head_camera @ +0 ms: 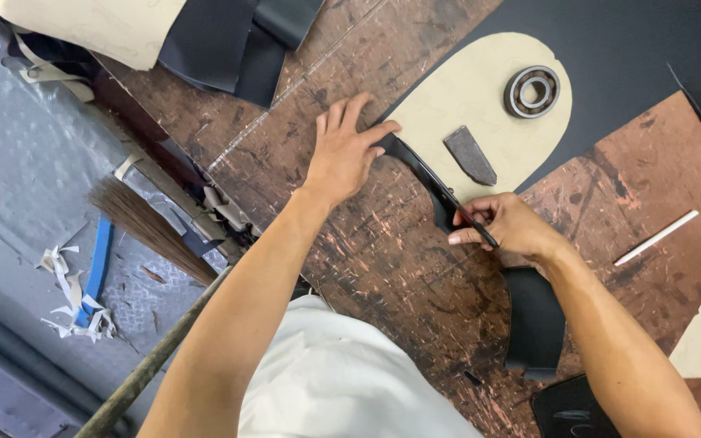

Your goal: The person cuts a black leather sheet using shears, guided by a paper template and a circular weight. They trace the template onto the leather with a white marker, then cut along the traced outline. The person also handles a beige leather piece and a black leather piece, placing them on the table.

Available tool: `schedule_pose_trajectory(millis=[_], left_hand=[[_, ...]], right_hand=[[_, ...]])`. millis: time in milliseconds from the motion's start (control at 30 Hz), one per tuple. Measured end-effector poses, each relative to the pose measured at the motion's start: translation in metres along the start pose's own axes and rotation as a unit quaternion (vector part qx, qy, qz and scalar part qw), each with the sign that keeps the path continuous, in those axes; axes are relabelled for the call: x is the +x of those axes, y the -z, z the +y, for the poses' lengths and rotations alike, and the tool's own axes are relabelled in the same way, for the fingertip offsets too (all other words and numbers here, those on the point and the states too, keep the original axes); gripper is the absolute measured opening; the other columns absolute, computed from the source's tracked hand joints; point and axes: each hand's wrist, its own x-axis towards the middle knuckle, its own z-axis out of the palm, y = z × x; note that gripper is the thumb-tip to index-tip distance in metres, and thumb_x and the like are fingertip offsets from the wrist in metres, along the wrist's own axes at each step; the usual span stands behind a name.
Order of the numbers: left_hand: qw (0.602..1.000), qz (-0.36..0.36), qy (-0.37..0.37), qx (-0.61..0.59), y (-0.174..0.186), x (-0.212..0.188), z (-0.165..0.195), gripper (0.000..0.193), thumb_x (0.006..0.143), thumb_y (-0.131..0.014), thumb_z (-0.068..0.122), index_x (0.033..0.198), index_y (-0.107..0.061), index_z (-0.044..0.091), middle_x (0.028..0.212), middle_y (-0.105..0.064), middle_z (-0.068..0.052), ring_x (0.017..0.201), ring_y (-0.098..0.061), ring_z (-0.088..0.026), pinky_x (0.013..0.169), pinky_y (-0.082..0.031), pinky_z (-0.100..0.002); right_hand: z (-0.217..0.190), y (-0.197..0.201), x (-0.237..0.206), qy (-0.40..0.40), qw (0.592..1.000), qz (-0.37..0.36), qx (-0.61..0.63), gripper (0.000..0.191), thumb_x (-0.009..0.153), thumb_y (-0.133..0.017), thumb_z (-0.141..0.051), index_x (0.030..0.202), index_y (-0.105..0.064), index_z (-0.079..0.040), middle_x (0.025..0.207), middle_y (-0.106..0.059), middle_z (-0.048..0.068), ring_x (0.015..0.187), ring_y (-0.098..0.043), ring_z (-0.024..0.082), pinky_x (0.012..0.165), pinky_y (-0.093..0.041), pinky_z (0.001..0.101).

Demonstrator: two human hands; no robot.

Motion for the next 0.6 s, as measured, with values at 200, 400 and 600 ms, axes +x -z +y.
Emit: schedule_pose_trajectory(millis=[200,400,600], left_hand=[[1.000,0.026,-0.005,-0.013,-0.001,-0.001,0.001,0.049,0.086,-0.076,0.013,0.133,-0.066,0.023,0.151,-0.041,-0.012,0.139,-0.036,-0.035,0.115,-0.028,-0.052],[0.999,0.026,-0.009,-0.019,-0.001,0.000,0.000,0.053,0.085,-0.078,0.011,0.135,-0.062,0.020,0.149,-0.040,-0.012,0.136,-0.036,-0.035,0.113,-0.029,-0.052],[0.999,0.024,0.000,-0.024,-0.004,-0.001,-0.005,0.054,0.082,-0.080,0.012,0.132,-0.064,0.022,0.147,-0.042,-0.009,0.136,-0.037,-0.034,0.112,-0.029,-0.051]], right_hand=[[-0.009,-0.001,0.003,0.011,1.000,0.002,-0.025,0.036,0.066,-0.093,-0.024,0.091,-0.077,-0.003,0.056,-0.057,-0.002,0.048,-0.052,0.011,0.048,-0.040,0.0278],[-0.019,-0.004,0.005,0.008,1.000,0.006,-0.026,0.036,0.068,-0.093,-0.024,0.091,-0.078,-0.002,0.055,-0.056,0.000,0.048,-0.052,0.011,0.047,-0.039,0.0285],[-0.024,-0.005,0.005,0.004,1.000,0.003,-0.020,0.036,0.067,-0.093,-0.025,0.092,-0.078,-0.002,0.056,-0.056,-0.001,0.049,-0.053,0.011,0.047,-0.039,0.0281]])
